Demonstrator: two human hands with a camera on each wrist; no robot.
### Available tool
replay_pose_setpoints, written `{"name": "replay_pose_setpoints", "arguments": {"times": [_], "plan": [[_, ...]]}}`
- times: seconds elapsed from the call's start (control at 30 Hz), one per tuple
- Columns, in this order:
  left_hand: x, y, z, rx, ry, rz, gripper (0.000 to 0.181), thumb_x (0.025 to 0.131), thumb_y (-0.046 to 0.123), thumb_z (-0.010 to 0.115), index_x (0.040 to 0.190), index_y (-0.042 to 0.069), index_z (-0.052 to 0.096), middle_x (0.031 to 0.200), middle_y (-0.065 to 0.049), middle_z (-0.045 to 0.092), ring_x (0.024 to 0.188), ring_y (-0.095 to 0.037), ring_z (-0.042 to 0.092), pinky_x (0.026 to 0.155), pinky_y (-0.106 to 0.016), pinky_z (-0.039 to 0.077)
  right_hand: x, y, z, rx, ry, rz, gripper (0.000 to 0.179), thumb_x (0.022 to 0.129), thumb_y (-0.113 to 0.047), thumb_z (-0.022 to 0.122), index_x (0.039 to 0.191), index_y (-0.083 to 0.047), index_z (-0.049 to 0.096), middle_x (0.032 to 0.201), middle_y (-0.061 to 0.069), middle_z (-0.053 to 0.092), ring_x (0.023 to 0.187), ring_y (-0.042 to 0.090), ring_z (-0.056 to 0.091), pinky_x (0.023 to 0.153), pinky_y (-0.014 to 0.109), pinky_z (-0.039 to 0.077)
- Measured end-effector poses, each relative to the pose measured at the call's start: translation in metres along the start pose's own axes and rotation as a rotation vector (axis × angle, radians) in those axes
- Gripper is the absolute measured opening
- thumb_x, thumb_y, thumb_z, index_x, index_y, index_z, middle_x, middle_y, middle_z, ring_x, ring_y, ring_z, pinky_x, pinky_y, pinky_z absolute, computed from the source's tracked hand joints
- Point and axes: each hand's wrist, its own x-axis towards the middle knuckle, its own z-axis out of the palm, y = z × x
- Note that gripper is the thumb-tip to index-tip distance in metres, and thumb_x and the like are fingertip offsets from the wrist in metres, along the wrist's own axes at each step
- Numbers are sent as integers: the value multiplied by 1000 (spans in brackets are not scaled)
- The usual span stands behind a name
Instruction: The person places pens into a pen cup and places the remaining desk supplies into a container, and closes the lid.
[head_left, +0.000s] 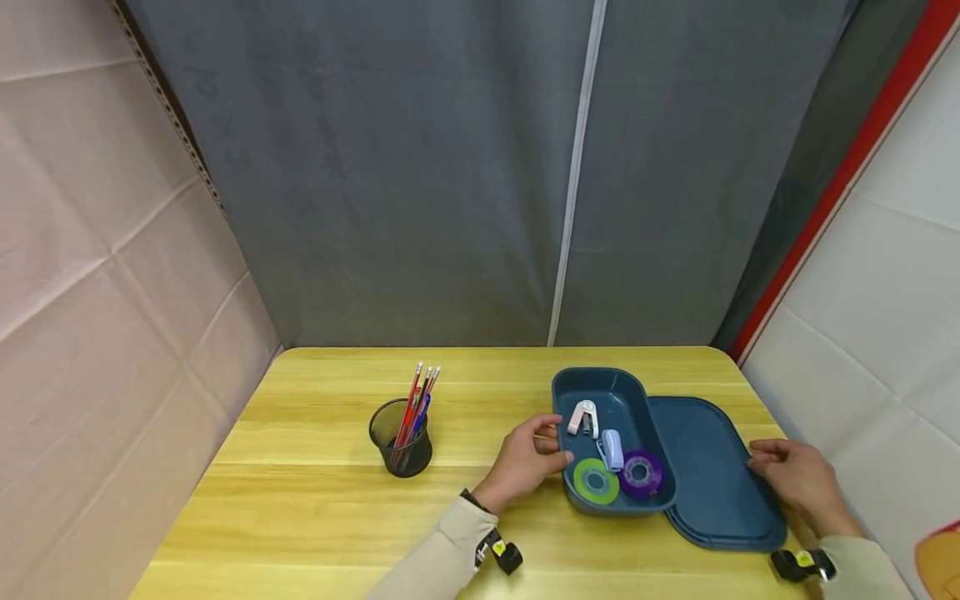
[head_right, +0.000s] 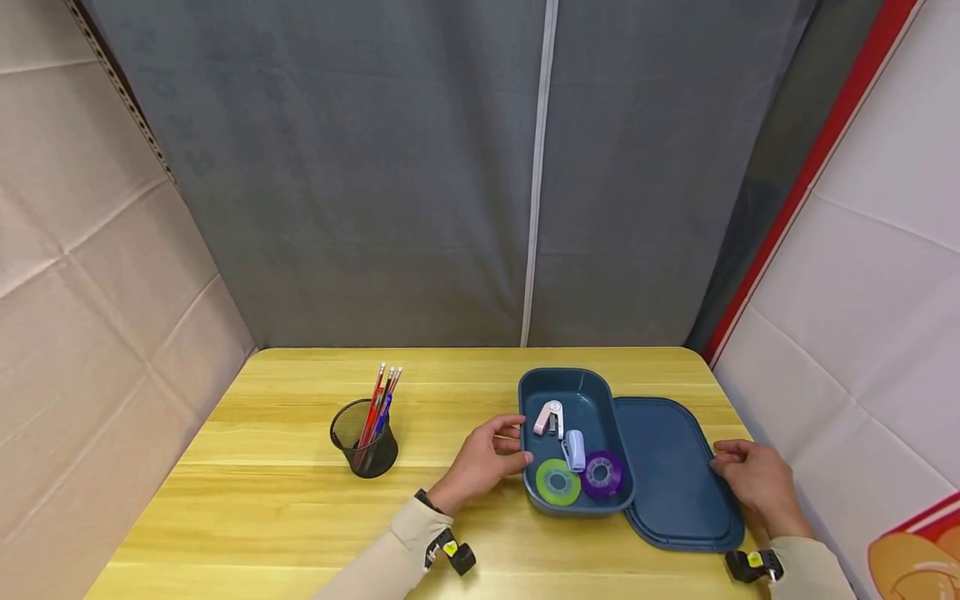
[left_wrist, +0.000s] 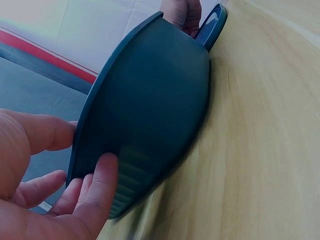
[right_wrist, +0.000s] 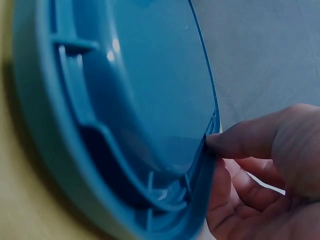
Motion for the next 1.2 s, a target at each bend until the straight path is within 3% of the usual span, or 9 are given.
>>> {"name": "replay_pose_setpoints", "arguments": {"times": [0.07, 0.17, 0.33, 0.5, 0.9, 1.0, 1.1, 1.2], "plan": [[0, 0, 0, -4, 2, -1, 61, 90, 15, 85, 146, 7, 61, 125, -16, 65, 103, -12, 69, 84, -27, 62, 0, 1, 0, -9, 5, -3, 41, 97, -19, 70, 124, 13, 68, 95, 14, 78, 77, 9, 64, 63, 26, 49], [0, -1, 1, -11, 3, 1, 61, 90, 14, 85, 145, 6, 61, 125, -16, 65, 103, -12, 69, 84, -28, 62, 1, 1, -1, -17, 6, 7, 39, 98, -20, 70, 122, 11, 71, 101, 21, 78, 83, 23, 69, 65, 28, 50], [-1, -1, 1, -22, 8, 4, 60, 89, 13, 85, 144, 6, 62, 125, -18, 65, 104, -14, 70, 84, -28, 62, 2, 4, -2, -10, 2, 19, 40, 100, -25, 69, 122, 8, 72, 117, 29, 74, 108, 49, 66, 71, 32, 52], [0, -1, 1, -29, 12, 4, 60, 89, 13, 85, 144, 5, 62, 124, -17, 65, 103, -14, 69, 82, -27, 62, 1, 6, -6, 11, -6, 8, 47, 102, -30, 68, 127, 9, 70, 124, 32, 71, 116, 53, 62, 73, 30, 50], [0, -4, 2, -38, 0, -5, 60, 90, 14, 84, 145, 7, 62, 123, -13, 65, 104, -13, 68, 84, -27, 61, -2, 4, -16, 172, -202, 67, 74, 108, -46, 57, 149, 15, 48, 155, 41, 42, 136, 56, 47, 74, 18, 52], [0, -4, 1, -48, 0, -3, 60, 90, 14, 84, 145, 7, 62, 126, -17, 65, 104, -13, 68, 84, -27, 61, -2, 3, -18, 191, -221, 72, 78, 109, -49, 53, 152, 14, 43, 158, 42, 36, 132, 49, 54, 75, 19, 53], [0, -4, 1, -55, 1, -3, 59, 90, 13, 83, 145, 7, 62, 127, -19, 64, 104, -14, 68, 84, -27, 61, -2, 2, -20, 222, -208, 56, 77, 110, -49, 50, 153, 15, 43, 156, 41, 41, 110, 14, 66, 75, 20, 57], [-1, -4, 1, -68, 5, -5, 59, 90, 12, 83, 145, 8, 62, 126, -18, 64, 103, -15, 67, 84, -29, 62, -2, -1, -21, 258, -191, 38, 76, 110, -48, 50, 152, 15, 43, 153, 37, 47, 93, -18, 51, 76, 18, 58]]}}
